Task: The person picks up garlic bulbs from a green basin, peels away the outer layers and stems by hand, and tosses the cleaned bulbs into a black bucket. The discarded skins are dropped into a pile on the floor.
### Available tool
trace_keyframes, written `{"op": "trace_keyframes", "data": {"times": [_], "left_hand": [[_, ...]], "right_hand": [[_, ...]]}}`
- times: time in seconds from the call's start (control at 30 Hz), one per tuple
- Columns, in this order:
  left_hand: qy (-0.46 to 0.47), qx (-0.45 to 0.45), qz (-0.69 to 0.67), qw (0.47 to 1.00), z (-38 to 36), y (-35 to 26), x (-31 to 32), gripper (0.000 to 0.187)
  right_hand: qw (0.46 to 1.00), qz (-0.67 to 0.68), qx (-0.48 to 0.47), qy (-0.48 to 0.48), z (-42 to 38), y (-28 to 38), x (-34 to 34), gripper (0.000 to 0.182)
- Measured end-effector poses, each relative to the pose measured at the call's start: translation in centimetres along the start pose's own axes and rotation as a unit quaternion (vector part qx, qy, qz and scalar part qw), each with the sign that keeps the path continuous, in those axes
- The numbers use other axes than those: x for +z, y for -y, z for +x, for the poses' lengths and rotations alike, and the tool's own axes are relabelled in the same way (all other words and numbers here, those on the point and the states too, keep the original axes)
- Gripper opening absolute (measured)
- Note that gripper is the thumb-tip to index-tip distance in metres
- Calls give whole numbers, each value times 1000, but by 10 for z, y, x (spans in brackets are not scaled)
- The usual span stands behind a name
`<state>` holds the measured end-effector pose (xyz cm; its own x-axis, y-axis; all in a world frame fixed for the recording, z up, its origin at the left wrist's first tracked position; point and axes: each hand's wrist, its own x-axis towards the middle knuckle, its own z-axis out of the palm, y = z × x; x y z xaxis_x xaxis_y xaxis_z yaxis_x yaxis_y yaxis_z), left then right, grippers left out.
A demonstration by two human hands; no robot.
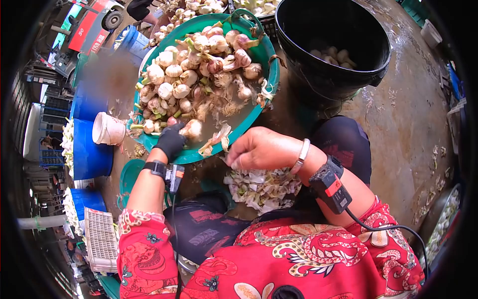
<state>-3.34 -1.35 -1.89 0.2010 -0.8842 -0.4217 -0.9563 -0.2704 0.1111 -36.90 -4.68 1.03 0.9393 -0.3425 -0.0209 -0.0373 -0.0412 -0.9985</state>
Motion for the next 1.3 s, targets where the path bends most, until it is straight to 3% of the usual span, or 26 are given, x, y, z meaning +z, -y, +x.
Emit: {"op": "trace_keyframes", "data": {"times": [0.07,0.1,0.17,0.27,0.3,0.4,0.47,0.5,0.6,0.63,0.7,0.73,0.77,0.83,0.87,0.9,0.97,1.1,1.17,1.23,1.3], "left_hand": [[-74,26,-210,974,-12,14,0,41],[-58,-16,-398,915,-30,-1,-11,42],[-82,-11,-490,868,-68,-37,-31,42],[-89,37,-514,853,-113,-84,-35,41],[-106,60,-523,843,-126,-102,-34,39],[-150,103,-492,852,-131,-103,-17,33],[-226,199,-361,883,-128,-101,-13,23],[-227,200,-361,882,-132,-107,-13,23],[-270,100,-615,734,-145,-124,-11,14],[-267,100,-614,736,-150,-119,-7,14],[-179,89,-418,886,-157,-108,3,17],[-185,103,-301,930,-151,-104,20,24],[-189,100,-300,930,-151,-96,28,24],[-155,5,-540,827,-152,-120,12,25],[-180,72,-611,768,-151,-136,-10,28],[-180,113,-584,784,-144,-132,-12,30],[-209,105,-655,719,-131,-143,-5,26],[-211,78,-658,719,-124,-140,3,22],[-166,59,-687,705,-130,-138,0,20],[-176,68,-681,708,-130,-137,2,21],[-183,56,-660,727,-132,-136,0,22]], "right_hand": [[985,41,-25,-168,10,-11,9,23],[984,107,4,-141,16,-7,9,44],[956,227,40,-182,18,16,17,66],[959,175,-70,-212,31,7,36,93],[947,193,-123,-227,39,-4,43,89],[945,248,-53,-207,31,1,45,79],[945,128,-66,-292,26,7,47,65],[945,127,-66,-293,25,5,47,65],[881,407,-7,-241,22,-5,37,61],[852,481,-7,-207,17,-3,28,62],[835,510,-42,-199,18,-11,23,61],[837,510,-42,-196,17,-9,23,61],[849,488,-48,-195,17,-5,25,63],[860,470,-51,-193,15,-2,31,65],[903,356,-80,-225,15,-1,38,68],[931,234,-113,-256,16,0,41,72],[928,178,-137,-298,22,-6,47,76],[912,237,-125,-312,17,-3,50,73],[890,339,-90,-292,13,1,50,67],[883,364,-92,-282,15,-5,47,60],[849,474,-49,-226,15,-6,46,55]]}}
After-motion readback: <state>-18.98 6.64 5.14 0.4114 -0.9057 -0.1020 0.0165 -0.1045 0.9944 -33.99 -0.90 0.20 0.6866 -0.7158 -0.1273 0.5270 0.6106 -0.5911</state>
